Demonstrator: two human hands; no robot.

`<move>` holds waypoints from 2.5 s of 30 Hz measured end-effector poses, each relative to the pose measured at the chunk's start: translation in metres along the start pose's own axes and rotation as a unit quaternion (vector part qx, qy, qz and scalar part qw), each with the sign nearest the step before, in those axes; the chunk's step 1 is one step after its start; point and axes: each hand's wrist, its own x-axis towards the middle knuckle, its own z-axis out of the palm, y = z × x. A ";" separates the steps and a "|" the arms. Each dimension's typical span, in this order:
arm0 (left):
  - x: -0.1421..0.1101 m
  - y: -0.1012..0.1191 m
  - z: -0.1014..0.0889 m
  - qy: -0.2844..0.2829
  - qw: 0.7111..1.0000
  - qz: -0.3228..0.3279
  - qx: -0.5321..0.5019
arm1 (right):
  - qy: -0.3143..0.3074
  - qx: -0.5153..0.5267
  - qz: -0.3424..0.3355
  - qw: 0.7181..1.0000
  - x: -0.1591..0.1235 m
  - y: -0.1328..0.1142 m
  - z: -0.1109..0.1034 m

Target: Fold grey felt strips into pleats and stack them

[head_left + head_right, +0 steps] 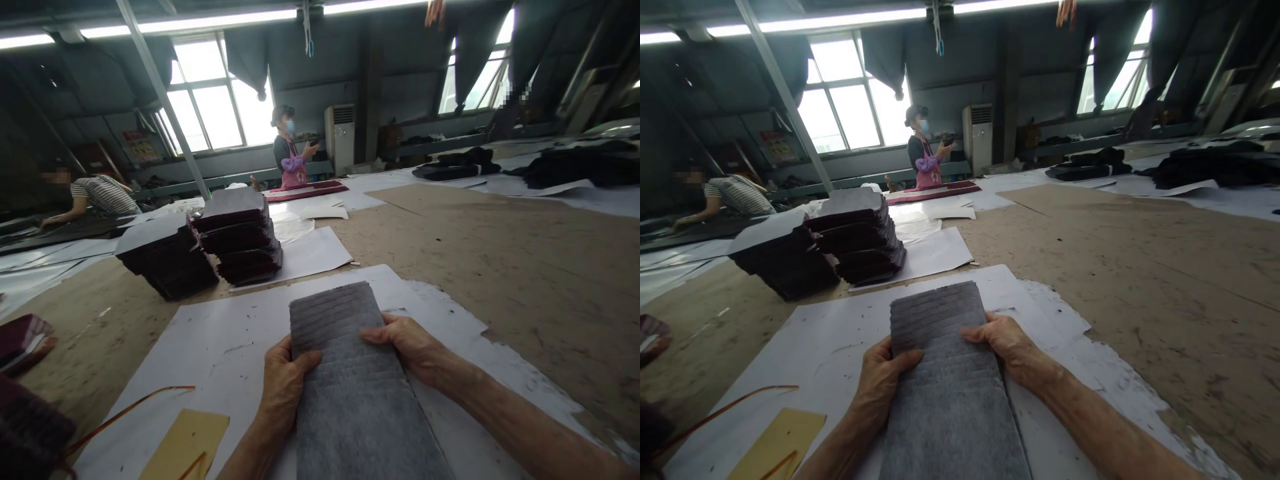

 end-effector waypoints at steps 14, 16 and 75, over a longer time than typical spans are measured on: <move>0.027 0.002 -0.003 0.031 0.992 0.077 0.092 | -0.006 -0.079 -0.125 0.989 0.015 0.014 -0.003; 0.028 0.000 -0.003 0.039 0.979 0.115 0.163 | 0.066 -0.201 -0.183 0.960 0.016 0.015 -0.003; 0.015 0.018 0.016 0.055 0.825 0.150 0.542 | 0.240 -0.573 -0.253 0.742 0.012 0.022 -0.005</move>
